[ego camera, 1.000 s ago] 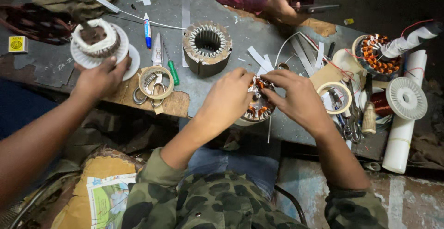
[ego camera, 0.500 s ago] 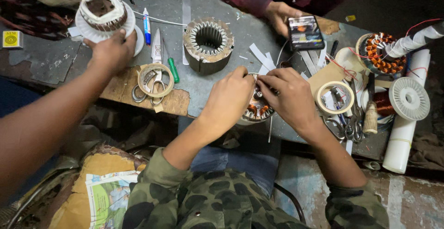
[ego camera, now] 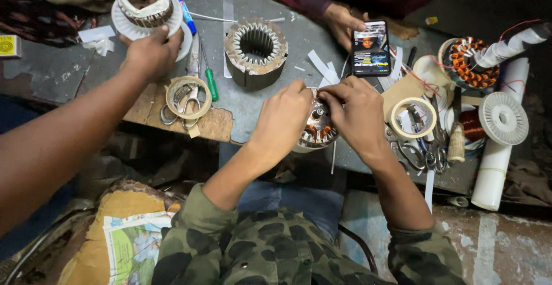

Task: The person assembles a small cylindrical electrical component by inserting white strips into slots and securing them with tape. They use scissors to cut the strips and repeatedly adjust the component while working at a cluttered workbench.

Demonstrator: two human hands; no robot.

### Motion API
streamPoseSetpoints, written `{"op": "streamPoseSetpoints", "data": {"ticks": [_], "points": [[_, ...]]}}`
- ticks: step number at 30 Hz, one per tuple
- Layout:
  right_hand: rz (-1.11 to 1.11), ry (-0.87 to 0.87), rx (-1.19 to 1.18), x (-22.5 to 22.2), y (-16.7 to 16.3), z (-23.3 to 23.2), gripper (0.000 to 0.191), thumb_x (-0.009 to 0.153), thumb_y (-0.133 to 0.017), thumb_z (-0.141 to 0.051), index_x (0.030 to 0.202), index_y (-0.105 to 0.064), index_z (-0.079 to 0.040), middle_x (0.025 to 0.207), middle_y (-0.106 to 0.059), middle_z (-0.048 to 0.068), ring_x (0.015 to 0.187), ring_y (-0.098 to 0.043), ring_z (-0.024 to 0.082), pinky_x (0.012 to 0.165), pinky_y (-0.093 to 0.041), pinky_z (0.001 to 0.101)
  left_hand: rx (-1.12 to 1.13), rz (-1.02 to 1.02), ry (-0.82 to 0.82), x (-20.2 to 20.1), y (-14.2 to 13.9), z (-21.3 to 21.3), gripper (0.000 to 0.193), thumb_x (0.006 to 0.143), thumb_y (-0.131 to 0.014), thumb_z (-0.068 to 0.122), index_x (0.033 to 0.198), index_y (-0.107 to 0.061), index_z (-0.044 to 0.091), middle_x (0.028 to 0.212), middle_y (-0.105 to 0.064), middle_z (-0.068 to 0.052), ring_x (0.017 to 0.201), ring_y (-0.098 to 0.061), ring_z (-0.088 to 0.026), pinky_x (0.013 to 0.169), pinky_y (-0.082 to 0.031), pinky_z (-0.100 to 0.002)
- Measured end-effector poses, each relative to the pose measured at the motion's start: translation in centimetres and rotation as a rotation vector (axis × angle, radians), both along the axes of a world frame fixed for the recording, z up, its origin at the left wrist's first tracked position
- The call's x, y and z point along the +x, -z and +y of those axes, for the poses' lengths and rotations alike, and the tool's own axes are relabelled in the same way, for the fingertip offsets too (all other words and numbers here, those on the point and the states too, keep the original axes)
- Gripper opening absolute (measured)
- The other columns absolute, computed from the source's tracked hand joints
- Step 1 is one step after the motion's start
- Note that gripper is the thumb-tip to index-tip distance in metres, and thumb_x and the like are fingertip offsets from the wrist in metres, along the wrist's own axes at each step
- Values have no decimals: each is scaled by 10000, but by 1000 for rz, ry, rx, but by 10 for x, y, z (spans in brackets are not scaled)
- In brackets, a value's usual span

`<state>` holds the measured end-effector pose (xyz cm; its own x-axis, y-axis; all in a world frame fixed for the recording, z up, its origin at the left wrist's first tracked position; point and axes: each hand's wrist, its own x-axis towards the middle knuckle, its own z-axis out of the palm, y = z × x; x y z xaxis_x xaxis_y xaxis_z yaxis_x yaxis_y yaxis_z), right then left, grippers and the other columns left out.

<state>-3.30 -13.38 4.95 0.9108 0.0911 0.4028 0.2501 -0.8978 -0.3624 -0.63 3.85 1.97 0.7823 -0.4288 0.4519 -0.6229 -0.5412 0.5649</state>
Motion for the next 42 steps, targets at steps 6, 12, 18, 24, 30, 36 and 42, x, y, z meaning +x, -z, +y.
{"op": "streamPoseSetpoints", "data": {"ticks": [6, 12, 18, 24, 30, 36, 42], "points": [[90, -156, 289, -11, -14, -29, 193, 942, -753, -115, 1133, -765, -95, 1073, -704, 87, 990, -698, 224, 853, -555, 323, -210, 55, 217, 7, -10, 30, 281, 949, -654, 68, 1228, -690, 50, 1240, -623, -203, 1173, -594, -405, 1001, -487, -482], [296, -498, 68, 0, -22, -64, 374, 806, -798, -209, 1178, -774, -180, 1189, -614, 107, 1128, -583, 269, 948, -488, 377, -2, 2, 563, 40, -16, 56, 349, 811, -808, 169, 1156, -755, 198, 1402, -501, -192, 1380, -368, -414, 1117, -334, -488], [346, -643, -24, 24, -27, -68, 334, 731, -838, -300, 1051, -815, -208, 1077, -599, 70, 1060, -564, 265, 932, -475, 397, 77, 23, 682, 52, -29, 52, 254, 739, -844, 259, 983, -803, 203, 1289, -561, -117, 1309, -429, -347, 1096, -355, -453], [328, -679, -17, 32, -18, -77, 337, 705, -845, -299, 1023, -818, -192, 1063, -575, 77, 1054, -565, 264, 918, -481, 396, 46, 15, 690, 55, -20, 50, 206, 754, -846, 272, 938, -807, 188, 1229, -569, -107, 1260, -471, -335, 1072, -386, -439], [160, -433, 150, -9, 5, -82, 396, 786, -796, -79, 1170, -723, -15, 1242, -653, 138, 1213, -617, 270, 1051, -481, 390, -208, -90, 206, 7, 24, 101, 443, 903, -777, 169, 1333, -686, 108, 1317, -584, -103, 1297, -524, -334, 1102, -445, -435], [176, -229, 890, -89, 80, -98, 113, 953, -684, 58, 1052, -726, 20, 1103, -707, 97, 986, -690, 146, 886, -581, 242, 31, -153, -510, -29, 74, 164, 397, 880, -762, 155, 1255, -687, 49, 1219, -657, -111, 1137, -569, -327, 975, -483, -441], [200, -41, 698, -113, 119, -98, 151, 880, -687, 139, 1005, -732, 67, 1046, -705, 141, 1010, -663, 185, 948, -509, 263, 259, -129, -597, -5, 88, 163, 288, 861, -737, 154, 1136, -705, 73, 1135, -675, -98, 1088, -583, -327, 911, -497, -449]]}}
